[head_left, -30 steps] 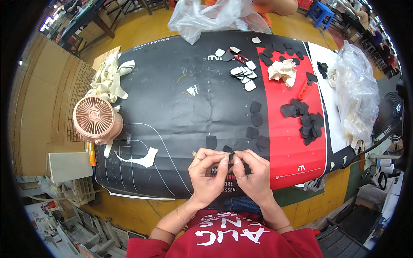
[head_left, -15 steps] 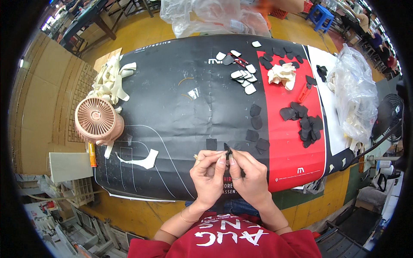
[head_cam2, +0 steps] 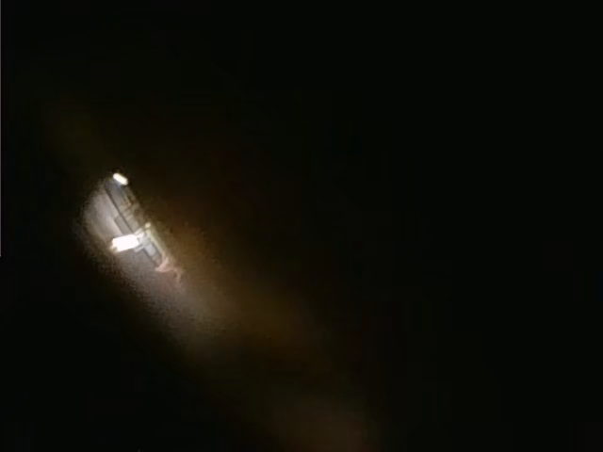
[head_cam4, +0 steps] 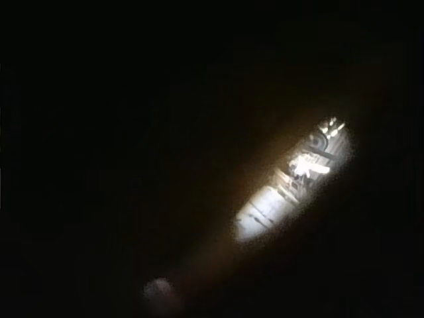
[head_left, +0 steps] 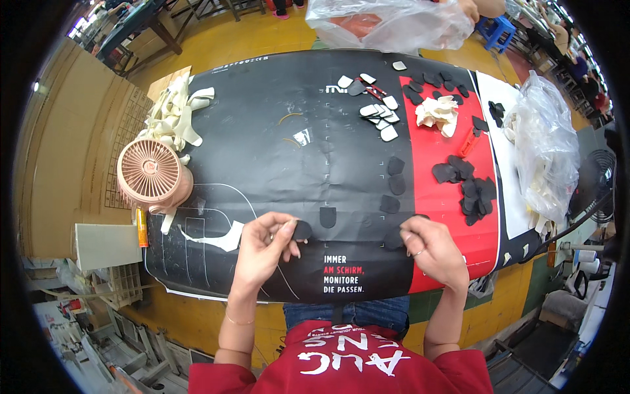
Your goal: The person picks small black and white foam pieces from a table and places them onto a large black and red surface, arranging them in rows. The person handles the pieces one at a time, occasionally adjusting their positions.
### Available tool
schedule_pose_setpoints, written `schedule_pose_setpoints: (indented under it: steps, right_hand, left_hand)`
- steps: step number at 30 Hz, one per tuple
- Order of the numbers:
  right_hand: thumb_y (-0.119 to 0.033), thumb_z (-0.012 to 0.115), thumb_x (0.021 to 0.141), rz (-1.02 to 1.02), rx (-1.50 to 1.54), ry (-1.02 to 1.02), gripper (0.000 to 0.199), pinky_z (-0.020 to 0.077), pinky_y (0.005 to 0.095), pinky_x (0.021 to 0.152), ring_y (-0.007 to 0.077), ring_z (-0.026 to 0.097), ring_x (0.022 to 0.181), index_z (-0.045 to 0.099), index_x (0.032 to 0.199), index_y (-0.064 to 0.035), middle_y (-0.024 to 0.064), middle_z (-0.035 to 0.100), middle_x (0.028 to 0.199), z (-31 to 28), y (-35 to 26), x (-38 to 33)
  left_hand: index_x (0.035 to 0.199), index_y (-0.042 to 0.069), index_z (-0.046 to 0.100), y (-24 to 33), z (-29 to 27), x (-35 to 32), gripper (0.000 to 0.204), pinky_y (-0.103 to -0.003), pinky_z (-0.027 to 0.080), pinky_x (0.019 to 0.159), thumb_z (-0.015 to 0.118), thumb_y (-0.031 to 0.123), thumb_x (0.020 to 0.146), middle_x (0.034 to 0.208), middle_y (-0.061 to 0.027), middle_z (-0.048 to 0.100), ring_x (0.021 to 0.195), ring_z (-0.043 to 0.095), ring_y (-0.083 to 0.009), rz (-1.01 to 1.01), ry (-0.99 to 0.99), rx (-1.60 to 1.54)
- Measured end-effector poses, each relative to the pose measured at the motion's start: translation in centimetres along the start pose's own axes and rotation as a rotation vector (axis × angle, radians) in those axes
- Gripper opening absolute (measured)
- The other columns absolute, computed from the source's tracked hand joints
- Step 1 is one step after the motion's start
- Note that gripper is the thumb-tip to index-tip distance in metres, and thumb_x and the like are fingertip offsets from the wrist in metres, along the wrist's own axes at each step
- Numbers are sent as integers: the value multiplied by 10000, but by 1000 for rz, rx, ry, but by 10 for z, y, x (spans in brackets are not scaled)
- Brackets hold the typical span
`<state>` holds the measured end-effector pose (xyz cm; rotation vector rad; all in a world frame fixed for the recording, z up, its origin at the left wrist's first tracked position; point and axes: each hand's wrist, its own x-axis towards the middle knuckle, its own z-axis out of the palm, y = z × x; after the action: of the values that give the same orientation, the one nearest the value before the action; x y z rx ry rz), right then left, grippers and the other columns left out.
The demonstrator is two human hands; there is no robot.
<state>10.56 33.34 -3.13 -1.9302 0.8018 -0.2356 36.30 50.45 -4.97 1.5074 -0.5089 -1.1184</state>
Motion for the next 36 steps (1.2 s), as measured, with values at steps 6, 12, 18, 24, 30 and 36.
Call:
schedule_pose_setpoints:
  steps: [6, 12, 18, 24, 30, 36]
  right_hand:
    - [-283, 643, 934, -108, -499, -170, 238, 511, 454, 722, 373, 645, 805, 619, 955, -47, 141, 632, 898, 30, -15, 15]
    - [-339, 757, 839, -148, -600, 37, 306, 506, 421, 690, 313, 646, 762, 639, 887, -62, 94, 622, 870, 38, -12, 20]
    - [-210, 814, 804, 24, -433, 399, 308, 494, 348, 664, 241, 610, 736, 686, 1016, -27, 90, 623, 913, 7, 17, -8]
    - [-171, 805, 812, 18, -418, 505, 456, 494, 337, 676, 234, 582, 761, 659, 1215, -16, 112, 592, 970, 3, 40, -28]
    - [-108, 798, 822, 30, -237, 475, 282, 469, 283, 604, 138, 557, 653, 668, 1042, 10, 64, 628, 861, 8, 35, -18]
    - [-29, 739, 892, 159, 648, 482, 132, 461, 186, 607, 46, 607, 709, 660, 978, 33, 29, 680, 813, 19, 25, -22]
  left_hand:
    - [1047, -36, 716, 14, 1, 21, 167, -294, 511, 647, 615, 72, 969, 833, -120, 714, 683, 664, -184, 134, -149, 513]
    - [1042, -7, 714, 32, 14, 67, 181, -426, 514, 783, 649, 92, 905, 914, -205, 690, 869, 657, -385, 568, -252, 933]
    - [989, 27, 700, 26, 23, 99, 147, -403, 515, 761, 713, 108, 868, 952, -138, 660, 865, 663, -328, 771, -81, 1099]
    - [968, 51, 698, 16, 50, 67, 125, -404, 515, 752, 724, 115, 864, 991, -107, 654, 878, 656, -306, 826, -57, 909]
    - [1092, 41, 690, -6, 109, 34, 255, -394, 487, 844, 730, 159, 870, 1096, -103, 638, 993, 631, -298, 662, -286, 854]
    - [1113, -16, 694, -17, 122, 16, 257, -312, 503, 715, 721, 142, 912, 961, -105, 693, 807, 654, -166, 339, -319, 420]
